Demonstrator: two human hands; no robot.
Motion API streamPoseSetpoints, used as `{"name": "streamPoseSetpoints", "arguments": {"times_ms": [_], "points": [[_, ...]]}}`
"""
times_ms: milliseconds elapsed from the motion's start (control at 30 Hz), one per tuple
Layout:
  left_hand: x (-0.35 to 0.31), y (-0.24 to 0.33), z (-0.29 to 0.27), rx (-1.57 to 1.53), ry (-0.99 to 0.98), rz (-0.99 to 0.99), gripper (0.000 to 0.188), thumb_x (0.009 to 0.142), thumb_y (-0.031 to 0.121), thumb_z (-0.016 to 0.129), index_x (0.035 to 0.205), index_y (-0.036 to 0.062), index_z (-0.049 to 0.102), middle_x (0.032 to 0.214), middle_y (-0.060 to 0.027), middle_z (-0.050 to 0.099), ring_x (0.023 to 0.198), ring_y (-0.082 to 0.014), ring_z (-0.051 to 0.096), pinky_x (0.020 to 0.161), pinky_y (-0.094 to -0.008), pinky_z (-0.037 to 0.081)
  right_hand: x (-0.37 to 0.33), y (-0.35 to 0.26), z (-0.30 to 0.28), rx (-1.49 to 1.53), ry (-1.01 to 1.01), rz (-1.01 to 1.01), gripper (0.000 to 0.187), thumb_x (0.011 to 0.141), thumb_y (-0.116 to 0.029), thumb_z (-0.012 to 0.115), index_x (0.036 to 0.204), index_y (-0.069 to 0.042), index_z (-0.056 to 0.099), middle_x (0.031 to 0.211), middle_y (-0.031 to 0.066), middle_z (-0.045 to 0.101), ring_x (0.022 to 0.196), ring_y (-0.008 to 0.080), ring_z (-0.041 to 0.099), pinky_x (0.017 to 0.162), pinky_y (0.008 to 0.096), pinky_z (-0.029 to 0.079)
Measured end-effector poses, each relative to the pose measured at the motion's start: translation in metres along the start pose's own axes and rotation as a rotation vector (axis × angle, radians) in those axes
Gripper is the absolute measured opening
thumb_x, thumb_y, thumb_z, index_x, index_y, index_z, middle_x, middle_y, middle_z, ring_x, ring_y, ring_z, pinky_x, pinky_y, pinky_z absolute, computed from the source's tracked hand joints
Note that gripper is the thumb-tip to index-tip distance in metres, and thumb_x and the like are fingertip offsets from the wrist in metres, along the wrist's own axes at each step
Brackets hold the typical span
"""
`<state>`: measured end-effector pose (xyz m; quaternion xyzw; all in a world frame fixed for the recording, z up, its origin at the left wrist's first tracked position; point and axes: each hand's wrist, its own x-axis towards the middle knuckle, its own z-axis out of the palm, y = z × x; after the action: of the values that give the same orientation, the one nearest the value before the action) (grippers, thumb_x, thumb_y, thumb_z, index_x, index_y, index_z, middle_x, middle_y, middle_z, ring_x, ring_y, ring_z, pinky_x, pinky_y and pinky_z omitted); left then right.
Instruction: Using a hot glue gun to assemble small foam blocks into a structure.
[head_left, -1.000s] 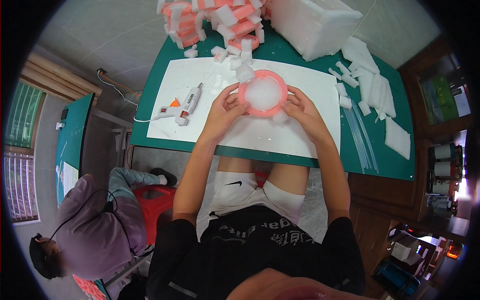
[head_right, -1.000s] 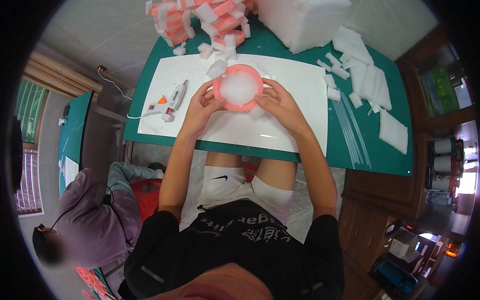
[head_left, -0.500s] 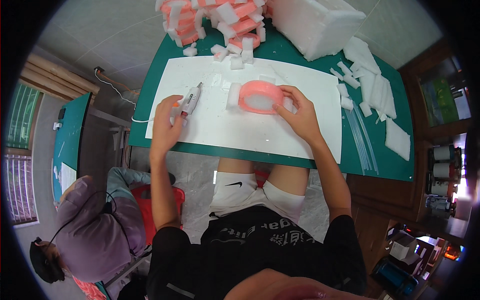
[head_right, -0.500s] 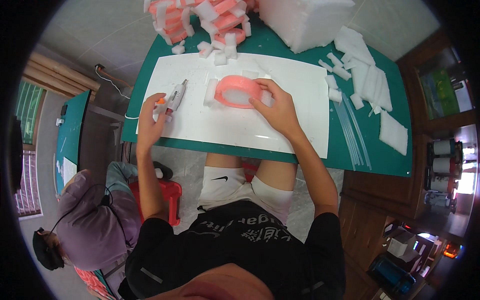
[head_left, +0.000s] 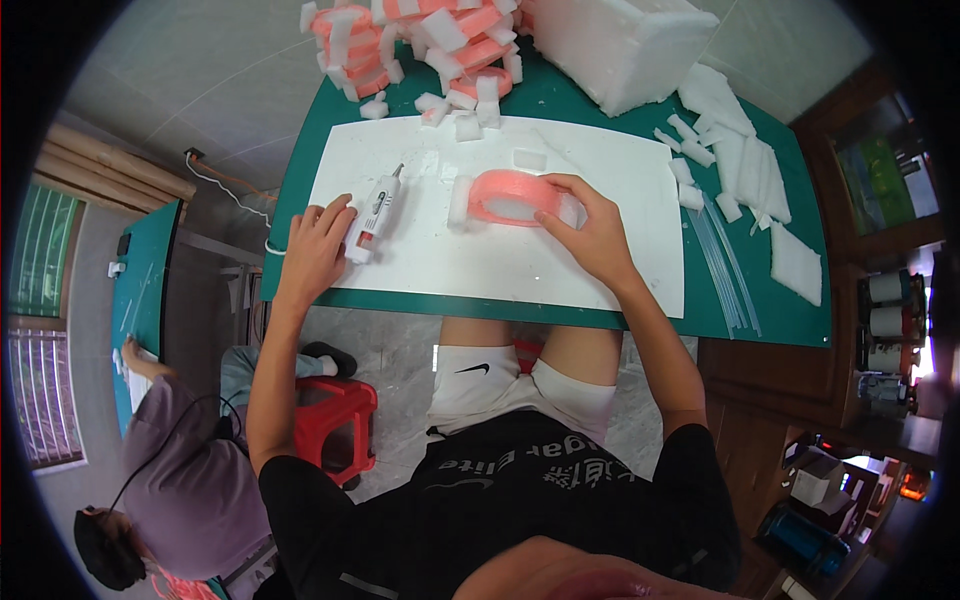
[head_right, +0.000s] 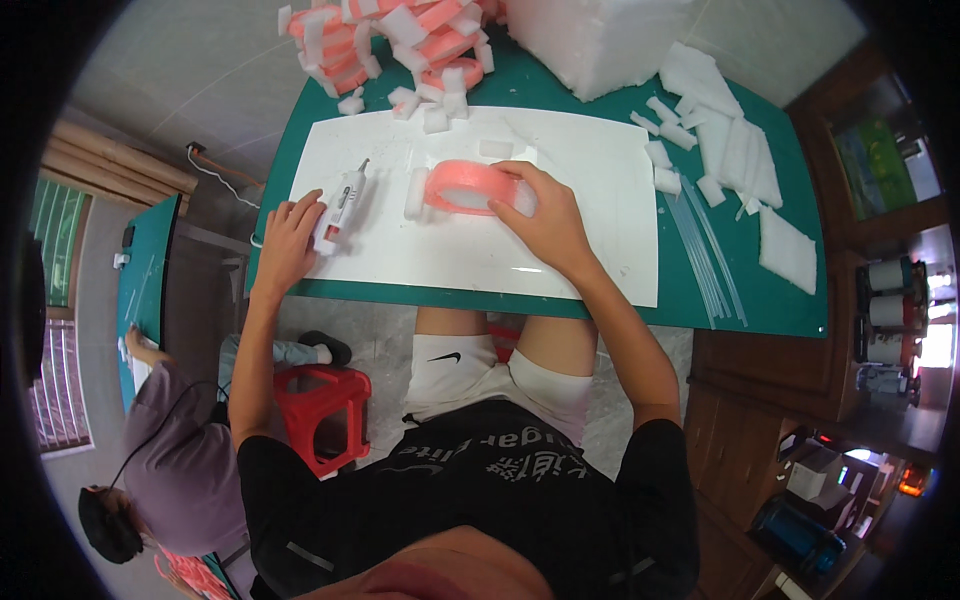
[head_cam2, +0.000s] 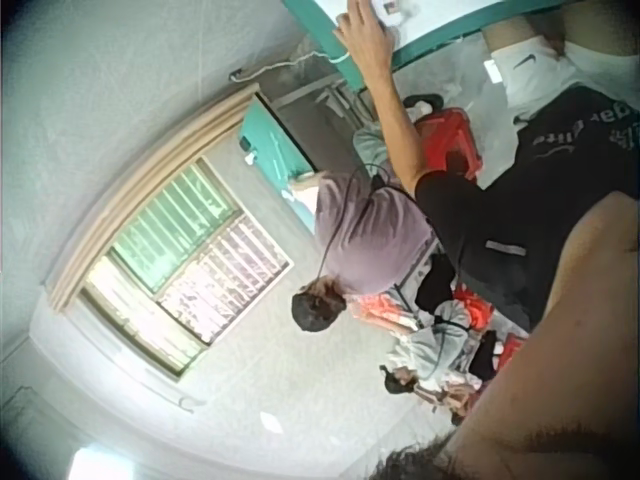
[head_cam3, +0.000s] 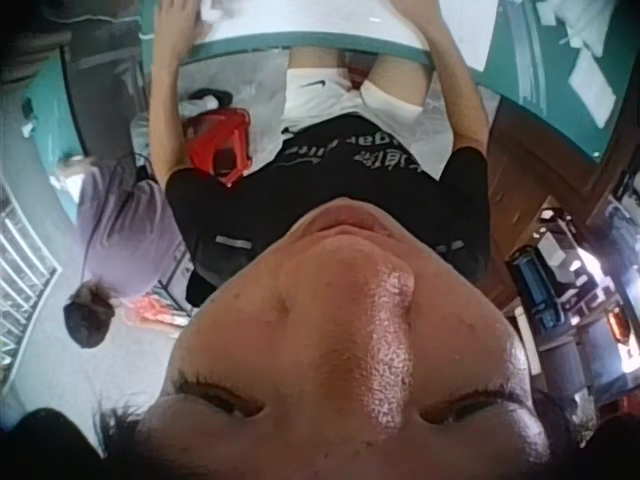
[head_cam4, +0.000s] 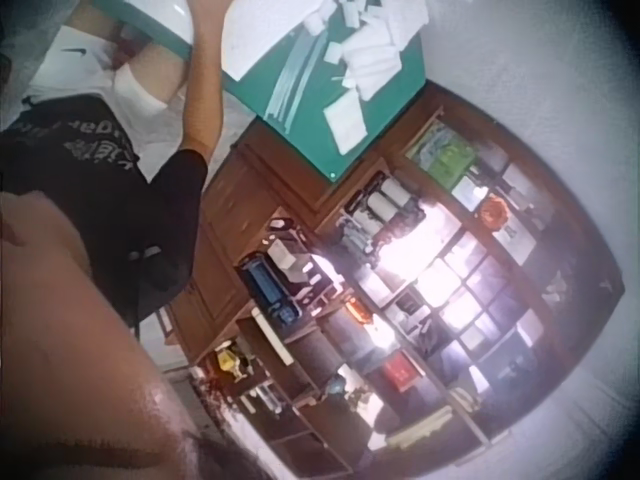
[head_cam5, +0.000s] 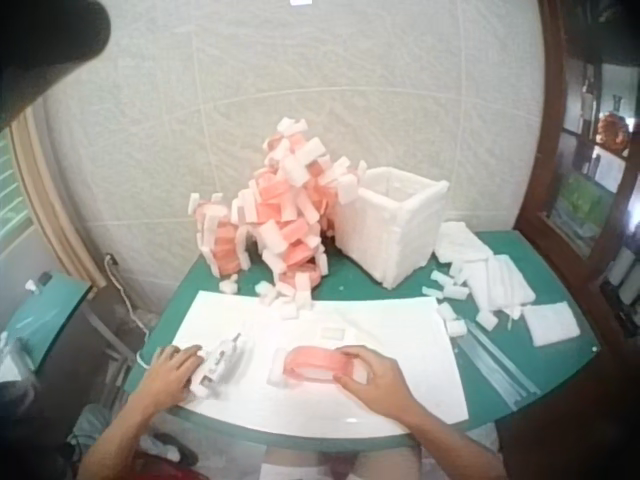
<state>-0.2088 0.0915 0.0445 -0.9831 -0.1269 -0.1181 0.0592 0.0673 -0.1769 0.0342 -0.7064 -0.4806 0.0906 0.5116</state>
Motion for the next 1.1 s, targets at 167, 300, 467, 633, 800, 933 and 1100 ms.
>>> {"name": "streamPoseSetpoints", "arguments": {"times_ms": [167,300,467,633,800,933,1100], "points": [[-0.002,0.038,-0.017,-0.134,0.338,0.257,0.037,0.07,0.013,0.068,0.103,-0.0009,0.062,0.118,-0.0131,0.064,0.088,-0.0286,0.059,0.077,-0.0375,0.048,-0.003,-0.008,0.006,-0.035,-0.007,-0.023,0.04,0.079,-0.014,0.073,0.117,-0.005,0.063,0.114,0.0169,0.067,0.104,0.0338,0.064,0.093,0.0378,0.05],[0.011,0.059,-0.013,-0.168,0.381,0.328,0.031,0.072,0.011,0.066,0.1,0.0001,0.062,0.11,-0.0126,0.066,0.09,-0.0287,0.061,0.076,-0.0368,0.052,-0.005,-0.013,0.007,-0.065,0.004,-0.078,0.037,0.08,-0.013,0.072,0.116,-0.006,0.065,0.114,0.0156,0.067,0.105,0.0331,0.062,0.092,0.0387,0.05],[0.017,0.061,-0.006,-0.22,0.353,0.343,0.027,0.072,0.011,0.066,0.097,0.0015,0.061,0.102,-0.0124,0.064,0.096,-0.0309,0.062,0.081,-0.0386,0.052,-0.006,-0.014,0.008,-0.078,-0.001,-0.104,0.036,0.079,-0.012,0.072,0.114,-0.006,0.065,0.111,0.0146,0.067,0.105,0.0322,0.061,0.092,0.0388,0.049],[0.019,0.062,-0.004,-0.243,0.325,0.364,0.024,0.072,0.011,0.066,0.093,0.0012,0.06,0.095,-0.0127,0.062,0.098,-0.0315,0.061,0.081,-0.0379,0.053,-0.006,-0.013,0.007,-0.087,-0.036,-0.103,0.038,0.079,-0.011,0.074,0.116,-0.004,0.065,0.115,0.0146,0.067,0.107,0.0314,0.064,0.094,0.0364,0.049],[0.018,0.061,-0.004,-0.269,0.251,0.352,0.024,0.071,0.01,0.066,0.092,0.0012,0.06,0.09,-0.0135,0.059,0.096,-0.0309,0.061,0.079,-0.0359,0.053,-0.007,-0.012,0.007,-0.087,-0.031,-0.11,0.038,0.079,-0.011,0.074,0.116,-0.005,0.065,0.115,0.0143,0.067,0.107,0.0315,0.063,0.094,0.0365,0.049],[0.017,0.061,-0.005,-0.272,0.253,0.346,0.024,0.071,0.011,0.066,0.093,0.0015,0.06,0.091,-0.0134,0.06,0.097,-0.0307,0.061,0.078,-0.037,0.053,-0.006,-0.011,0.008,-0.088,-0.034,-0.11,0.039,0.079,-0.011,0.074,0.116,-0.005,0.065,0.115,0.0146,0.067,0.107,0.0313,0.063,0.094,0.0364,0.049],[0.019,0.06,-0.019,-0.284,0.329,0.346,0.036,0.072,0.012,0.067,0.105,-0.0022,0.061,0.116,-0.015,0.065,0.094,-0.0308,0.063,0.08,-0.0394,0.051,-0.006,-0.01,0.005,-0.076,-0.023,-0.102,0.039,0.079,-0.01,0.074,0.116,-0.005,0.065,0.115,0.0151,0.067,0.107,0.0316,0.063,0.094,0.0365,0.049]]}}
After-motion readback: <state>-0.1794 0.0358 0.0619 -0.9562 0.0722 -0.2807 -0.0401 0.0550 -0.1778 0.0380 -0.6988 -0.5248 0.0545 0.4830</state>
